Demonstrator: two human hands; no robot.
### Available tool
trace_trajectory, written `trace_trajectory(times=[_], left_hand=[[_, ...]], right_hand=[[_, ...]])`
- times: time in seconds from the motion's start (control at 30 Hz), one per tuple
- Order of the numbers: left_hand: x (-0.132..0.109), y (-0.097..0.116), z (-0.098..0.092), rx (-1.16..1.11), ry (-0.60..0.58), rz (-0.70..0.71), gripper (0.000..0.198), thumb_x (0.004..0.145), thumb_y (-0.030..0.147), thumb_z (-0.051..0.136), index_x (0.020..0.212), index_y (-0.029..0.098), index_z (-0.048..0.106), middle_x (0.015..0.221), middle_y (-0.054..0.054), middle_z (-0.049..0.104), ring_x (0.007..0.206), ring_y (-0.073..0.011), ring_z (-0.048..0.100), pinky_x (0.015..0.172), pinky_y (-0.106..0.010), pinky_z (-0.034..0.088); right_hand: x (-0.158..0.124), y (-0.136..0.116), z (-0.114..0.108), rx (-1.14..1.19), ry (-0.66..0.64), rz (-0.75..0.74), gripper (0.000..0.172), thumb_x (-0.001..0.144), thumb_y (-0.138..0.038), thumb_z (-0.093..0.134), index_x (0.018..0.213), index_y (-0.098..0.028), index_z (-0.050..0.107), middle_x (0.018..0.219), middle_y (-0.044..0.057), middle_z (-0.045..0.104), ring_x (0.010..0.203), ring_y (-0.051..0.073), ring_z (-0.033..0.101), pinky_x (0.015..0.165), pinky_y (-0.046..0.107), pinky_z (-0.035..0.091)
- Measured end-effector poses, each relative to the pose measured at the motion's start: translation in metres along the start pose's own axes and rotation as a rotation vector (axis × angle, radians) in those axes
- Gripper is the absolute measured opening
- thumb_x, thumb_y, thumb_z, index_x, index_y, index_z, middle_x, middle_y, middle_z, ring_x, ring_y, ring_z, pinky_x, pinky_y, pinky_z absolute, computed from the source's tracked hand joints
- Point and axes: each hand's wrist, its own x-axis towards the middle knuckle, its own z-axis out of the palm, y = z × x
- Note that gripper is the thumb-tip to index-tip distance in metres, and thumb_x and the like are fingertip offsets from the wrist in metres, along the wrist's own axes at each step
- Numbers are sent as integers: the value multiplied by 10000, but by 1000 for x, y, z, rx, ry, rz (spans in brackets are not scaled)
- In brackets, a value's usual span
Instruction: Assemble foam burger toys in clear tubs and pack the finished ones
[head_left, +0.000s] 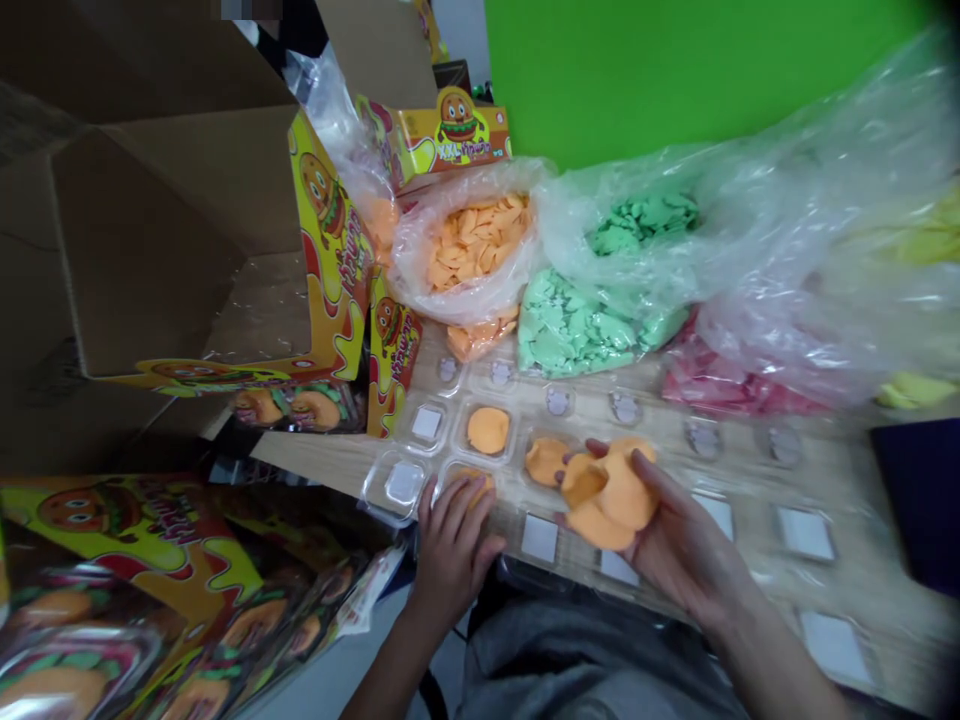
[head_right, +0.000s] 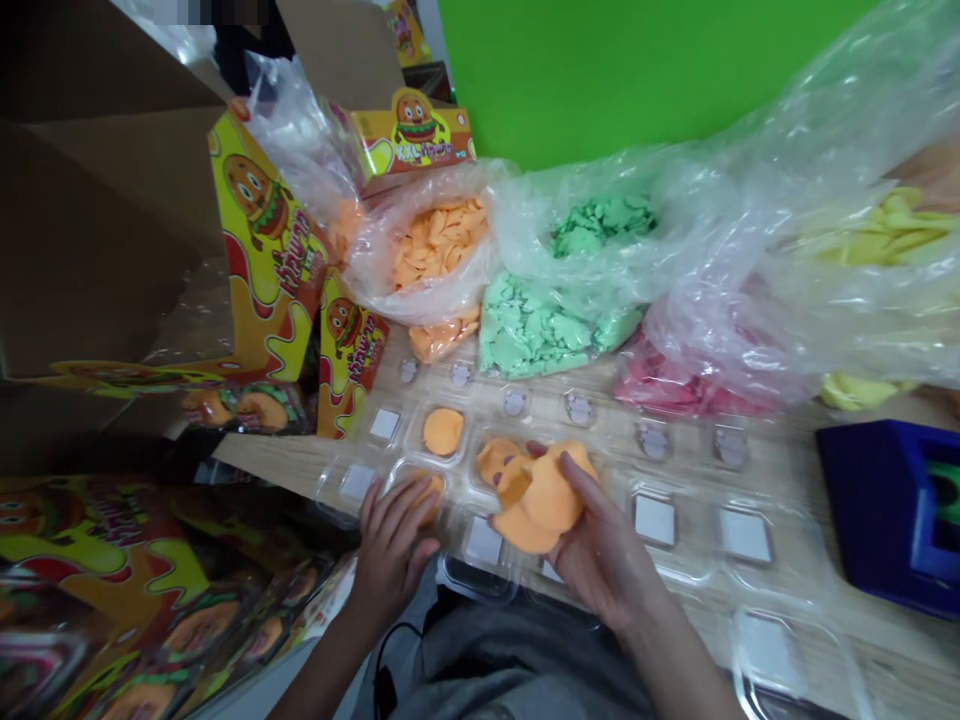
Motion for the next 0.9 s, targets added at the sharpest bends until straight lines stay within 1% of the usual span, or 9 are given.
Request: trace_trajectory(times=[0.1, 0.17, 0.23, 0.3, 0.4, 0.47, 0.6, 0.8, 0.9], left_hand=[[18, 26, -5, -87, 108, 174, 408, 813, 412, 515, 1120, 145, 499, 1101, -149, 613, 1128, -254, 490, 987, -480, 331], [29, 42, -7, -138, 165, 281, 334, 777, 298, 601, 1076, 171, 526, 1038, -107, 648, 1093, -229, 525, 983, -440, 357], [38, 52, -9, -269, 180, 245, 250, 784, 180, 582, 1032, 183, 548, 971, -73, 672, 1003, -191, 583, 968, -398, 387], [44, 56, -13, -480, 176, -26, 160, 829, 167, 503, 978, 188, 556, 900, -53, 680, 881, -159, 629, 868, -329, 468], [48, 53, -20, -785, 76, -596, 147, 867, 246, 430, 933, 180, 543, 792, -31, 673, 715, -140, 650, 637, -240, 525], [44, 48, -21, -887, -43, -752, 156, 847, 290, 461, 920, 175, 538, 770, -25, 665, 679, -141, 645, 594, -231, 518], [23, 40, -8, -638, -96, -583, 97, 822, 257, 512, 885, 197, 557, 840, -33, 641, 796, -160, 616, 705, -273, 493], [11, 40, -1, -261, 3, -51, 215, 847, 100, 421, 976, 182, 572, 899, -72, 586, 839, -165, 542, 741, -293, 455], [13, 44, -1, -108, 10, 135, 234, 858, 100, 415, 1012, 158, 581, 899, -90, 603, 833, -177, 528, 768, -319, 431]], right_hand=[[0, 7, 5, 19, -113, 88, 304, 864, -364, 452, 1069, -189, 592, 963, 75, 687, 941, 207, 626, 878, 427, 451], [0, 9, 8, 46, -167, 121, 325, 877, -385, 414, 1084, -199, 582, 976, 75, 682, 965, 206, 615, 879, 420, 447], [-1, 10, 9, 66, -181, 118, 338, 884, -396, 393, 1074, -192, 583, 973, 77, 680, 976, 207, 609, 879, 418, 444], [-2, 8, 8, 70, -144, 88, 336, 875, -400, 415, 1048, -173, 592, 949, 82, 682, 965, 210, 612, 881, 419, 442], [-1, 3, 2, 64, -26, 8, 288, 853, -365, 477, 989, -150, 611, 908, 83, 681, 916, 210, 625, 884, 441, 438], [-1, -1, -4, 72, 30, -48, 247, 839, -341, 508, 947, -149, 620, 911, 78, 675, 904, 211, 624, 888, 470, 434], [-4, -10, -15, 106, 54, -112, 214, 835, -323, 521, 914, -153, 625, 947, 59, 662, 939, 212, 605, 913, 506, 416], [-11, -17, -20, 121, 79, -168, 237, 838, -322, 516, 902, -119, 621, 1057, 103, 620, 1031, 252, 560, 906, 507, 428], [-11, -17, -22, 120, 74, -168, 252, 838, -330, 517, 914, -113, 622, 1093, 117, 604, 1043, 245, 552, 914, 485, 431]])
